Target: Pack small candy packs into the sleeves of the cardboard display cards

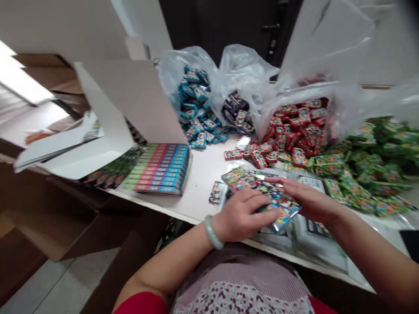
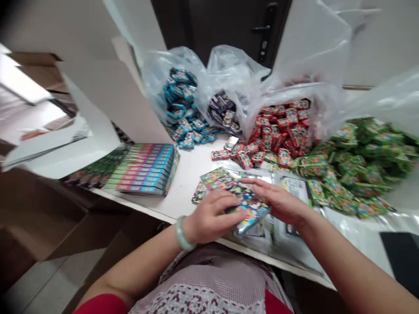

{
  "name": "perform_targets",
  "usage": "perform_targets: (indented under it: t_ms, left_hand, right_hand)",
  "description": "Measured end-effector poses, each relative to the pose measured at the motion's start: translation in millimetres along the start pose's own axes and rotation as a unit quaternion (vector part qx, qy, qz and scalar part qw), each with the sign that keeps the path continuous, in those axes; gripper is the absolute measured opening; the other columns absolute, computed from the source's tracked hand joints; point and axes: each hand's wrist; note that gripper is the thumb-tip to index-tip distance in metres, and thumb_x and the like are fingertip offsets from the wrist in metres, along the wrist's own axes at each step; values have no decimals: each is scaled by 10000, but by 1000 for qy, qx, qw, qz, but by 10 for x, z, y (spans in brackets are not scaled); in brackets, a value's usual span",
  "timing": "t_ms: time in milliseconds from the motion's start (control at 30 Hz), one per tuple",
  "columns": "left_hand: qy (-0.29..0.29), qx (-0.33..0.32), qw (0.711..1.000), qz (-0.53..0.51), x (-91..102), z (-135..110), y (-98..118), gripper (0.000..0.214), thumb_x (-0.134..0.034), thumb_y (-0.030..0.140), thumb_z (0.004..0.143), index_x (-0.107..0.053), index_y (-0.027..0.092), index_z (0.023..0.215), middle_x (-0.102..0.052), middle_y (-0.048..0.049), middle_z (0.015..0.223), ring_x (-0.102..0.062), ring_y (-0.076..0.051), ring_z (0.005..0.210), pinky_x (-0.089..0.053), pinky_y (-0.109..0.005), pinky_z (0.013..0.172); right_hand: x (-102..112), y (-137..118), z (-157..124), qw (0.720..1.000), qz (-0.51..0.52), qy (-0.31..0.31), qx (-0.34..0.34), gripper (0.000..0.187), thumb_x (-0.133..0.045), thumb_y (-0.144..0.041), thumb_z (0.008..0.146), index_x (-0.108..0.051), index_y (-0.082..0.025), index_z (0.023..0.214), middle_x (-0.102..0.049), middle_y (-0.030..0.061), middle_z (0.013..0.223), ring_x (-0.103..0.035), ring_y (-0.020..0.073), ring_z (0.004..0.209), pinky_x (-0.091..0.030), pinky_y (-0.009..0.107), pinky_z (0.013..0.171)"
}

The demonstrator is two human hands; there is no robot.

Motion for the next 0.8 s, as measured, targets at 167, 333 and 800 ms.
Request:
perform_targets:
  t_ms: [167, 333, 800]
  left_hand:
    - [-103, 49, 993, 14, -139, -288, -172, 328, -525, 305, 898, -562, 202, 1207, -613, -105, 1204, -506, -233, 1198, -338, -457, 1081]
    - [243, 405, 881, -7, 938, -1002, -618, 251, -666, 353, 788, -664, 229, 1006, -672, -66, 1044, -597, -216, 1033, -424, -397, 993]
    - [372, 596, 671, -237, 2073, -2358, -1488, 613, -545, 646, 780, -618, 156, 1142, -671, -152, 1128, -618, -301, 1091, -483, -457, 951]
  right_hand:
    - [258, 338, 278, 978, -186, 92, 24, 580, -687, -525, 703, -572, -305, 1227, -604, 78, 1274, -510, 326, 1226, -418, 462, 1009]
    - [521, 551, 417, 915, -354, 183, 57, 393, -666, -571, 602, -675, -407, 959, -617, 207, 1171, -596, 360, 1066, -427, 496, 897]
    - [-2065, 36, 2473, 987, -122, 38, 100, 701, -380, -651, 832, -394, -205, 1372, -335, 110, 1509, -354, 262, 1362, -375, 438, 1051]
Point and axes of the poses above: each hand's wrist, its own z-axis towards the middle knuckle, its own x-axis out of the back of the hand, y = z × x
